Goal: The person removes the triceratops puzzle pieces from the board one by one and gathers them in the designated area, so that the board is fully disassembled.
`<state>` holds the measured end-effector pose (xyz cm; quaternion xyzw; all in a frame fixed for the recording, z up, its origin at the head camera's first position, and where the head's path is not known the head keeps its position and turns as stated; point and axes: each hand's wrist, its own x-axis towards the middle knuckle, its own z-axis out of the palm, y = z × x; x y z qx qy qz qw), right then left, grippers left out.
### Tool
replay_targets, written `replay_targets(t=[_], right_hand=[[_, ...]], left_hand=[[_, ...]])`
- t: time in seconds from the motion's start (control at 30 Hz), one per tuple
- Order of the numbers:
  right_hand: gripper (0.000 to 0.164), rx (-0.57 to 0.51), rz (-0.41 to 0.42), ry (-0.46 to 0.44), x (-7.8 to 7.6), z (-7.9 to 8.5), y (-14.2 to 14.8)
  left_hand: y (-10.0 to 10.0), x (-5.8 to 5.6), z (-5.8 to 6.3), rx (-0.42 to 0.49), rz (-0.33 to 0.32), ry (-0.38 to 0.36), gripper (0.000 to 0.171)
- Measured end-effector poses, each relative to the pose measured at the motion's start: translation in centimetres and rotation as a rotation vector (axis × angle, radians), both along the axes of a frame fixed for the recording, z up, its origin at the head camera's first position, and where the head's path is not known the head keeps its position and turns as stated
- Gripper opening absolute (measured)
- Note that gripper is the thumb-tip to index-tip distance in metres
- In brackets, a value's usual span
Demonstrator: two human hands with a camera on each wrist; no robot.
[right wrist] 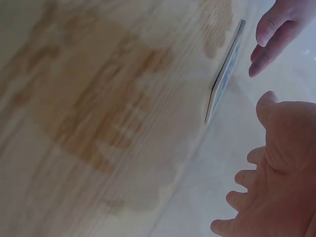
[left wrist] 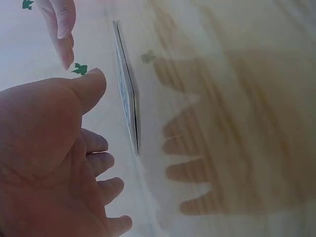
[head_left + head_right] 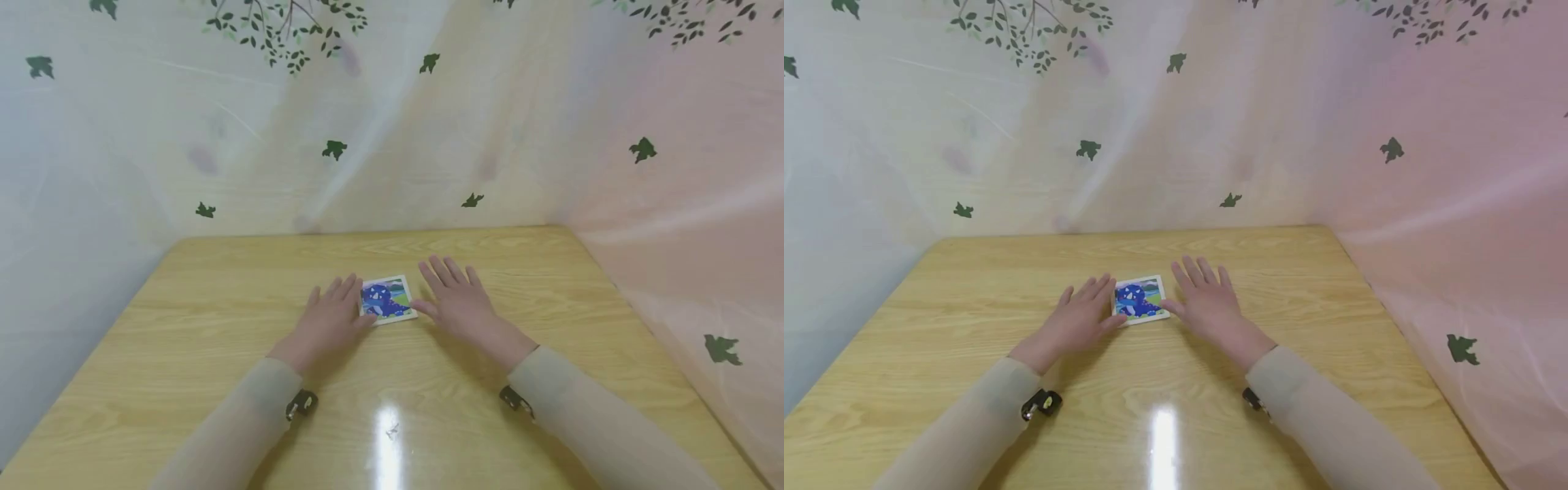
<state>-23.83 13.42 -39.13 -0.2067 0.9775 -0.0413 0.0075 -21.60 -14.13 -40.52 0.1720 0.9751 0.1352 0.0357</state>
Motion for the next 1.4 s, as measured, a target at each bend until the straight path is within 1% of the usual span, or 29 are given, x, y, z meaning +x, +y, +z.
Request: replay_targets(t=[0.23,0.43,0.5,0.67,0.8,0.9,1.0,1.13,1.27,1.4], right_hand=[[0.085,-0.072,0.044,-0.066,-1.1,-0.5,-0.4],[0.084,-0.116,0.077,-0.064,-2.0,-1.3,-0.6],[0.084,-0.131,0.082,-0.069,-2.5,-1.7,-0.7],[0.083,-0.153,0.093,-0.099,-2.8,-1.6,-1.1],[0.082,-0.157,0.098,-0.103,-2.9,-1.1,-1.3],[0.082,-0.165,0.098,-0.105,-3.2,-1.2,-1.4],[0.082,-0.181,0.105,-0.100,-3.3,-1.2,-1.6],[0.080,-0.225,0.114,-0.084,-3.6,-1.3,-2.1],[0.079,-0.278,0.118,-0.079,-3.8,-1.4,-3.1],[0.078,-0.287,0.129,-0.088,-3.9,-1.4,-4.2]], left_hand=[[-0.1,-0.9,-0.4,0.023,0.000,-0.038,0.086],[-0.4,-1.2,-0.4,0.026,-0.005,-0.082,0.088],[-0.5,-1.4,-0.6,0.034,-0.014,-0.084,0.088],[-0.6,-1.9,-1.1,0.042,-0.039,-0.086,0.085],[-0.8,-2.4,-0.9,0.047,-0.072,-0.086,0.082],[-1.0,-2.8,-0.7,0.063,-0.096,-0.089,0.081],[-1.4,-2.9,-0.7,0.089,-0.110,-0.098,0.082],[-1.8,-3.2,-1.0,0.114,-0.126,-0.099,0.083],[-2.0,-3.7,-1.4,0.118,-0.141,-0.098,0.084],[-2.2,-4.1,-1.6,0.105,-0.160,-0.099,0.085]])
